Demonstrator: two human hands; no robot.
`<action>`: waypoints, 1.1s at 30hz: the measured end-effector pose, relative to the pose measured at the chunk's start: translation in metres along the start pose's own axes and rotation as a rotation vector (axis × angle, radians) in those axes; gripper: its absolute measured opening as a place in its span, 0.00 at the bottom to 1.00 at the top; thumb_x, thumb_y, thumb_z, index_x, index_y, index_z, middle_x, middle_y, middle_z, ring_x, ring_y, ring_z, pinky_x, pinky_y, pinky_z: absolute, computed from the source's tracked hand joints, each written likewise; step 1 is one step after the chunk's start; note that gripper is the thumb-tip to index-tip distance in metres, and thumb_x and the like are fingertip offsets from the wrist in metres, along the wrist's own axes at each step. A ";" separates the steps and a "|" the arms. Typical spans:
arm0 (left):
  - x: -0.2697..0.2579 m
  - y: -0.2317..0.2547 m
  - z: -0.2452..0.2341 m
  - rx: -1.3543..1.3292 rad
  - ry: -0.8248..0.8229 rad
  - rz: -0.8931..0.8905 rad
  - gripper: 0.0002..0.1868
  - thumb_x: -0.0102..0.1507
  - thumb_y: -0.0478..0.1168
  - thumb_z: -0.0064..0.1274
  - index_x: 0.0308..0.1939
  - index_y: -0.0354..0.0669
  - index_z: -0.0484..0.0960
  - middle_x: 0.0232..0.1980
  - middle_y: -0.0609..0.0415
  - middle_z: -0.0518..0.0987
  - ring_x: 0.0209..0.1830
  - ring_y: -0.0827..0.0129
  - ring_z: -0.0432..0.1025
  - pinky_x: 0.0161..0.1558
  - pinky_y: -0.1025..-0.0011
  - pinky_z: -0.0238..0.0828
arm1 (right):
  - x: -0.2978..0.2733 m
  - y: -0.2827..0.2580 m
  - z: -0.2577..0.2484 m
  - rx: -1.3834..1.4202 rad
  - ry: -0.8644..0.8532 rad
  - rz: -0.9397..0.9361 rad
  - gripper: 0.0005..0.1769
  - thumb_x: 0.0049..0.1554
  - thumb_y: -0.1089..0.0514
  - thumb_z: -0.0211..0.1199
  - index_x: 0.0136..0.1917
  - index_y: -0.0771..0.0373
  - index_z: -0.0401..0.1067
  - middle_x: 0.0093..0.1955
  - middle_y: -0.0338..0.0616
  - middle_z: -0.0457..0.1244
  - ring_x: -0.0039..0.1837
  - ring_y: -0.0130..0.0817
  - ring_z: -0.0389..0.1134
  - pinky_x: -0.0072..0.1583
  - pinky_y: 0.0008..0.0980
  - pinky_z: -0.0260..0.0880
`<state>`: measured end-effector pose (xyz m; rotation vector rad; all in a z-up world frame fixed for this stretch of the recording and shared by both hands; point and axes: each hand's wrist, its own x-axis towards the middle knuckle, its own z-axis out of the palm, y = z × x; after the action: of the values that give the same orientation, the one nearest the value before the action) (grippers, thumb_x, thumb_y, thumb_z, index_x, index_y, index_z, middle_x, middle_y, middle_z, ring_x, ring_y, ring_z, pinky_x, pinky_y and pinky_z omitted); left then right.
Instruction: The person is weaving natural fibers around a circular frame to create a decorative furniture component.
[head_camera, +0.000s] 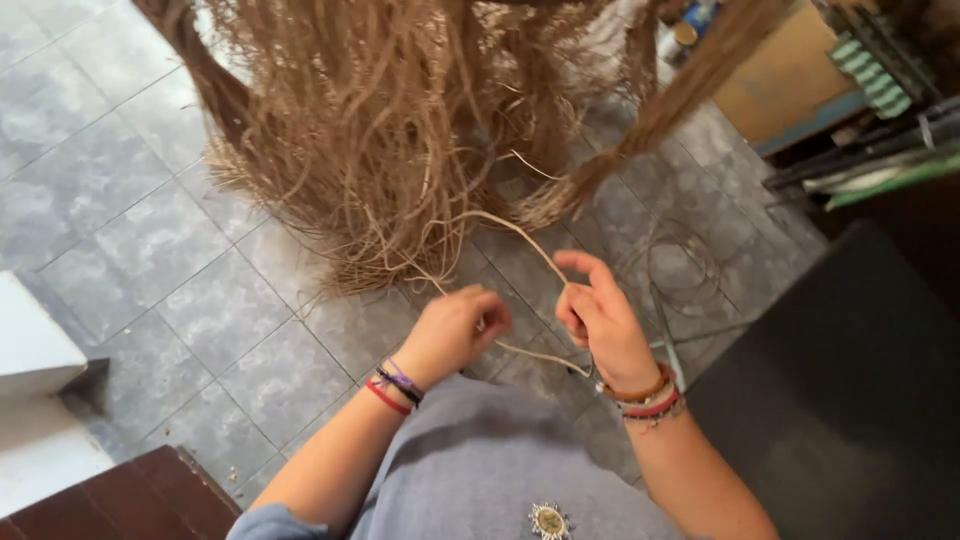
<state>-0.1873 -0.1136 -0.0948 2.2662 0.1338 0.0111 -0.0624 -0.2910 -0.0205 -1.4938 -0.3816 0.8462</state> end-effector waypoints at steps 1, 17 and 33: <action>-0.006 0.012 0.004 0.000 -0.012 0.011 0.07 0.60 0.49 0.58 0.36 0.56 0.78 0.31 0.59 0.77 0.36 0.59 0.78 0.39 0.61 0.74 | -0.011 0.011 -0.008 0.003 0.016 -0.002 0.18 0.63 0.66 0.40 0.66 0.57 0.57 0.28 0.36 0.47 0.28 0.20 0.39 0.29 0.16 0.41; -0.053 0.060 0.116 -1.973 0.082 -0.437 0.23 0.69 0.60 0.46 0.61 0.53 0.74 0.49 0.53 0.83 0.56 0.60 0.78 0.58 0.63 0.74 | -0.193 0.086 -0.021 -0.447 0.268 -0.035 0.13 0.67 0.56 0.53 0.43 0.59 0.73 0.22 0.35 0.52 0.25 0.25 0.52 0.31 0.23 0.57; -0.120 0.118 0.070 -1.011 -0.053 0.196 0.16 0.74 0.37 0.41 0.58 0.37 0.82 0.64 0.40 0.78 0.72 0.54 0.64 0.74 0.54 0.52 | -0.270 0.063 0.095 -0.918 0.498 0.012 0.11 0.58 0.53 0.60 0.54 0.50 0.78 0.45 0.36 0.71 0.48 0.39 0.75 0.51 0.39 0.76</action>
<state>-0.2919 -0.2543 -0.0452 1.2601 -0.1095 0.0994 -0.3251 -0.4186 0.0008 -2.4794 -0.4030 0.2544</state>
